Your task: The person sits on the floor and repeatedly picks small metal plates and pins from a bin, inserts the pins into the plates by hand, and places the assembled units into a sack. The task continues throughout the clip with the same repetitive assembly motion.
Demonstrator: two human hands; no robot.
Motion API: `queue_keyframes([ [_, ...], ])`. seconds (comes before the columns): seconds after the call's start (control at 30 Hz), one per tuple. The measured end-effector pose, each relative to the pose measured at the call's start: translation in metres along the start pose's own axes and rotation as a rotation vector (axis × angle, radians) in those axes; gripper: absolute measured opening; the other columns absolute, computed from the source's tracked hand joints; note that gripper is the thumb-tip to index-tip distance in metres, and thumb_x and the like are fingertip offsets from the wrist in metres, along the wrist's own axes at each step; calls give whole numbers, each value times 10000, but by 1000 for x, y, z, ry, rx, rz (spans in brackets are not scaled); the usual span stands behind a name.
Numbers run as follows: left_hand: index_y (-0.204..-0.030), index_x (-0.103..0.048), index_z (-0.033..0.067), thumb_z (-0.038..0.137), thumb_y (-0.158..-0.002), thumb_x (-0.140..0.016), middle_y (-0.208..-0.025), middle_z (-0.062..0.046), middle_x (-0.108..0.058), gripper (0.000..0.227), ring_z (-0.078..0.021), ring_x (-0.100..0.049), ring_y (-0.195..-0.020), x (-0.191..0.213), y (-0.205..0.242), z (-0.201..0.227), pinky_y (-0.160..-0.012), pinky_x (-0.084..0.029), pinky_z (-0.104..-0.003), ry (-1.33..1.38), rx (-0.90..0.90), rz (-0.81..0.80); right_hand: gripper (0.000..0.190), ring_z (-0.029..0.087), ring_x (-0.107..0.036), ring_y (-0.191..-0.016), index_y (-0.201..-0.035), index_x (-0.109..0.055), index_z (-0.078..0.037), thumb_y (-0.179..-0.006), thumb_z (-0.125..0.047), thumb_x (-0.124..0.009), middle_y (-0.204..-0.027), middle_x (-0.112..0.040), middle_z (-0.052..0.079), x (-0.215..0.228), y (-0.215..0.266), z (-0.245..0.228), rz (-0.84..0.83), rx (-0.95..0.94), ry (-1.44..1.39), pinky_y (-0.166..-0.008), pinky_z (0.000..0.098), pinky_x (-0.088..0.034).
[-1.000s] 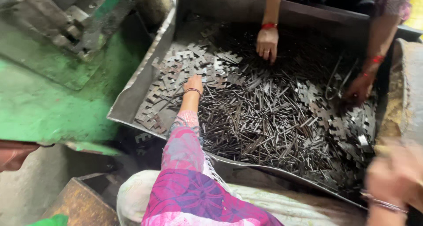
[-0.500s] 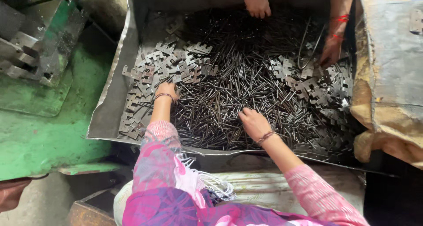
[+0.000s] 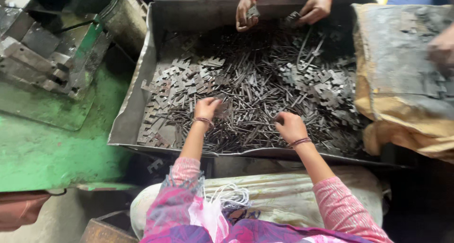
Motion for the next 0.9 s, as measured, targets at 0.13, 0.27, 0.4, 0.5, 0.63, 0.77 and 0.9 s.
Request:
queue_keyframes([
  [0.13, -1140, -716, 30, 139, -1027, -571, -922, -77, -770, 213, -178, -737, -697, -126, 57, 2, -559, -610, -327, 512, 259, -285, 195, 235, -774, -858, -984, -761, -71, -811, -161, -771, -926, -786, 106, 15, 19, -20, 84, 15, -356, -788, 333, -590],
  [0.27, -1186, -660, 27, 123, -1037, -548, -898, -68, -732, 209, -193, -744, -702, -196, 105, 13, -609, -650, -358, 617, 346, -358, 240, 278, -748, -822, -1026, -740, -58, -792, -112, -750, -904, -754, 143, 25, 35, -17, 140, -37, -281, -769, 368, -580],
  [0.4, -1189, -638, 3, 109, -1040, -518, -918, -86, -737, 219, -202, -752, -722, -210, 119, 31, -649, -660, -386, 535, 304, -363, 211, 308, -720, -823, -1000, -729, -49, -799, -106, -758, -895, -732, 161, 47, 51, -16, 222, 14, -176, -775, 398, -575],
  [0.5, -1180, -632, -3, 104, -1044, -503, -934, -103, -729, 215, -225, -753, -750, -211, 116, 50, -662, -663, -408, 504, 290, -396, 241, 311, -711, -839, -1029, -711, -31, -809, -116, -763, -920, -725, 161, 64, 57, -22, 255, 31, -183, -779, 402, -570],
  [0.63, -1168, -616, 3, 109, -1039, -487, -938, -119, -712, 211, -271, -749, -795, -207, 113, 74, -690, -673, -464, 461, 333, -465, 341, 314, -695, -814, -1151, -681, -7, -827, -101, -727, -952, -710, 169, 91, 74, -39, 316, 55, -216, -764, 413, -559],
  [0.77, -1186, -619, 0, 120, -1043, -524, -951, -139, -710, 210, -278, -742, -828, -183, 115, 116, -746, -660, -487, 304, 313, -484, 279, 299, -715, -834, -1127, -703, -14, -869, -117, -724, -946, -727, 168, 115, 85, -78, 319, 135, -217, -774, 403, -569],
  [0.9, -1228, -591, 51, 133, -1024, -472, -1025, -154, -736, 250, -287, -769, -854, -146, 131, 153, -747, -664, -477, 231, 352, -481, 287, 245, -738, -844, -1161, -705, -26, -892, -126, -715, -977, -752, 146, 132, 95, -102, 306, 202, -284, -767, 365, -587],
])
Point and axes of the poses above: each hand's wrist, its own y-axis away from the middle knuckle, its own x-axis out of the back of the hand, z = x × y, the point moved 8 cm from there along -y, towards the middle knuckle
